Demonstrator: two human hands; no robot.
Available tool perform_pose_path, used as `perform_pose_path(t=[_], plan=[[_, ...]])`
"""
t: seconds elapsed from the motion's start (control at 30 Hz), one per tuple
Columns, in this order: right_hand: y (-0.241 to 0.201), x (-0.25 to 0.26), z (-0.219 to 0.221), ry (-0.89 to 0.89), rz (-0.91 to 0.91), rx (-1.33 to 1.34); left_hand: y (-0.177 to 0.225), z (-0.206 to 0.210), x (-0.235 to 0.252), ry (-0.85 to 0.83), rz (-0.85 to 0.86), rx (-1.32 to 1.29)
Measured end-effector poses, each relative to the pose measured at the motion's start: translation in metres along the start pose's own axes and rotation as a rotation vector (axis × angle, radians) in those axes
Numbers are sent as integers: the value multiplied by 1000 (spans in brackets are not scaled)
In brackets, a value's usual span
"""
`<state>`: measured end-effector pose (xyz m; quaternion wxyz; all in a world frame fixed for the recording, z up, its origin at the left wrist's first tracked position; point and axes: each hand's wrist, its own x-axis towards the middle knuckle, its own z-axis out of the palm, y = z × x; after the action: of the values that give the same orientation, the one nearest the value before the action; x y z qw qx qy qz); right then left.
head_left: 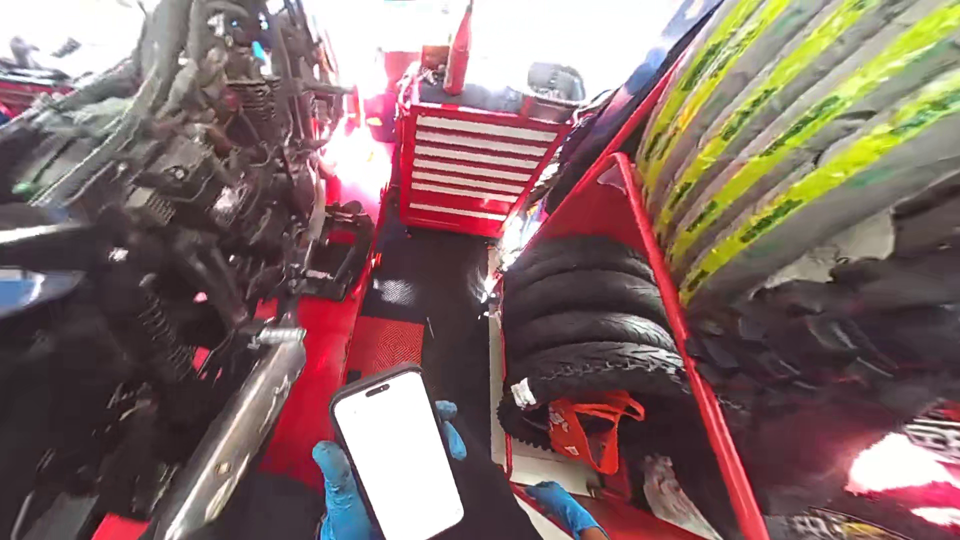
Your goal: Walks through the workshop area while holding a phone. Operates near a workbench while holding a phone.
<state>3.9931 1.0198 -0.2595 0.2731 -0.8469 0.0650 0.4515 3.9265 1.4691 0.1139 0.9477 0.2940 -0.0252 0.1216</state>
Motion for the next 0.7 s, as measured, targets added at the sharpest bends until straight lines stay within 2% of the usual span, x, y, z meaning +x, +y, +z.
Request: perform_pose_path(t=[0.07, 0.13, 0.17, 0.23, 0.37, 0.47, 0.57, 0.63, 0.67, 0.7], plan=[[-46, 33, -19, -44, 162, 94, -8, -10, 47, 54, -25, 16], [-92, 79, -41, -42, 205, 114, -18, -24, 106, -25, -88, -20], [-113, 107, -56, -44, 181, 101, -22, -24, 139, -3, -99, -10], [-158, 158, -90, -63, 131, 78, -23, -4, 203, 169, -71, 59], [-273, 242, -168, -50, 44, 76, -42, -30, 320, -15, -130, 35], [-366, 285, -230, -46, -46, 1, -41, -18, 393, 40, -130, 99], [-454, 317, -291, -5, -182, 49, -41, -13, 461, 50, -125, 136], [-495, 344, -317, 7, -269, 84, -43, -21, 507, -69, -182, -1], [-509, 357, -327, 6, -298, 95, -43, -27, 527, -59, -189, -18], [-519, 370, -335, -1, -311, 99, -42, -33, 544, 20, -166, 32]])
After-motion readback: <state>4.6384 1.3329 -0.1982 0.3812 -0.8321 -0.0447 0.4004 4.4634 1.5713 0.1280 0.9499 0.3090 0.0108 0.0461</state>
